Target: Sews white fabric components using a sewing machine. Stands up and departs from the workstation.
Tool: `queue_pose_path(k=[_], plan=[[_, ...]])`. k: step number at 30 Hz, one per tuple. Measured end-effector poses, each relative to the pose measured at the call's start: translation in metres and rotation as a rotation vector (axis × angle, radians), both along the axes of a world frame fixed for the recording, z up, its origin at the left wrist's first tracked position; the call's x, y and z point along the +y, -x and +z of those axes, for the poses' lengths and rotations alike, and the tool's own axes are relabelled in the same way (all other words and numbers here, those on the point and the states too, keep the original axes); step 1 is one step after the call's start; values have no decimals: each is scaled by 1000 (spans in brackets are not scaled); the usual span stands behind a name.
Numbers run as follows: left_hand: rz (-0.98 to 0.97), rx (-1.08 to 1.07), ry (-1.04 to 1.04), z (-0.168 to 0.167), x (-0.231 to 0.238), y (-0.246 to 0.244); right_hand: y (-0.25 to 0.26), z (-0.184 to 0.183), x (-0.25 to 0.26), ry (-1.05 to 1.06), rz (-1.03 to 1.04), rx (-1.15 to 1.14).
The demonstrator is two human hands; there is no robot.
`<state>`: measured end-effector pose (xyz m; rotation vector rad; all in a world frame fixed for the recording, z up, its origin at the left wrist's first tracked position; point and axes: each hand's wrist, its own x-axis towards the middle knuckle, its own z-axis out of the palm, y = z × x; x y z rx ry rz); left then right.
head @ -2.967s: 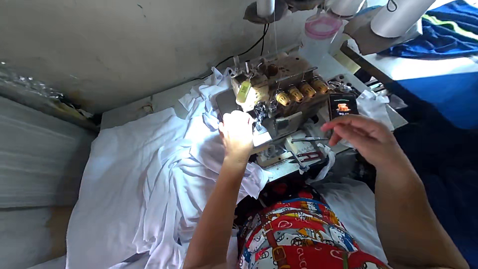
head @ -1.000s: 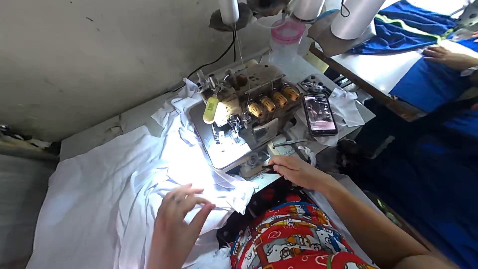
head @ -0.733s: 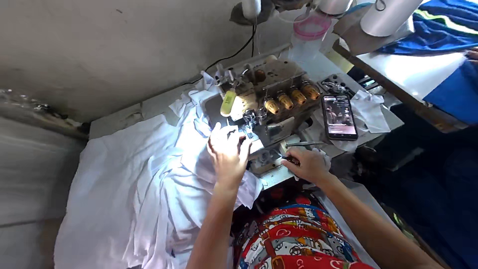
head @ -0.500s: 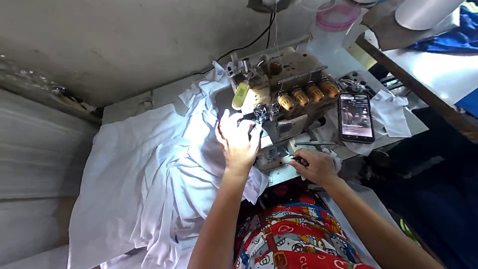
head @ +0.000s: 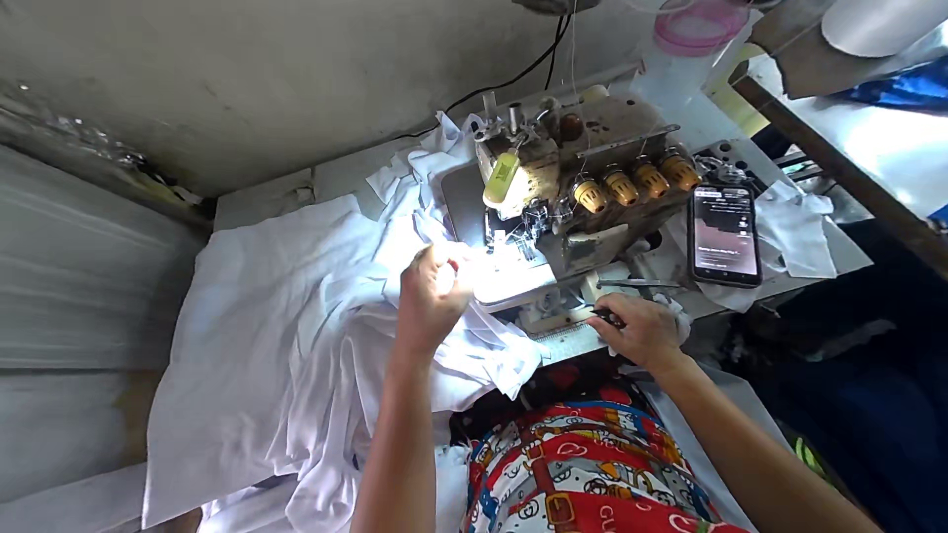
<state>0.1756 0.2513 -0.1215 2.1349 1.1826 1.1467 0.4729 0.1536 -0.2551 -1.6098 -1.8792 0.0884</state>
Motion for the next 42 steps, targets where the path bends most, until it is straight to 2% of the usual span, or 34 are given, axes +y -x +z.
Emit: queue_pose_path(k=[5, 7, 9, 12, 18, 20, 21, 24, 28, 30, 32, 35, 38, 42], plan=[[-286, -509, 313, -16, -11, 4, 1, 1, 0, 1, -7, -6], [-262, -562, 390, -16, -13, 0, 1, 0, -1, 2, -13, -7], [-111, -373, 406, -8, -15, -3, 1, 1, 0, -4, -14, -12], [26, -36, 315, -5, -18, 14, 2, 2, 0, -4, -22, -23], [268, 363, 364, 18, -31, 78, 2, 2, 0, 4, -17, -9], [285, 397, 286, 19, -31, 75, 3, 1, 0, -5, -21, -17], [278, 373, 181, 13, -29, 66, 3, 0, 0, -10, -22, -19], [202, 302, -78, 1, -15, 16, 3, -1, 0, -21, -26, -26], [82, 401, -68, 9, -2, -47, 3, 2, -1, -18, -24, -25], [98, 382, -66, -10, 12, -56, 3, 2, -1, -20, -29, -25], [128, 301, -113, -20, 21, -57, 4, 1, -1, -38, -38, -36], [169, 272, -193, -9, 20, -45, 4, -1, 0, -52, -46, -45], [224, 358, -151, 6, 18, -28, 3, -1, -1, -53, -43, -46], [190, 533, -61, 23, 6, 6, 4, 0, 0, -52, -43, -44]])
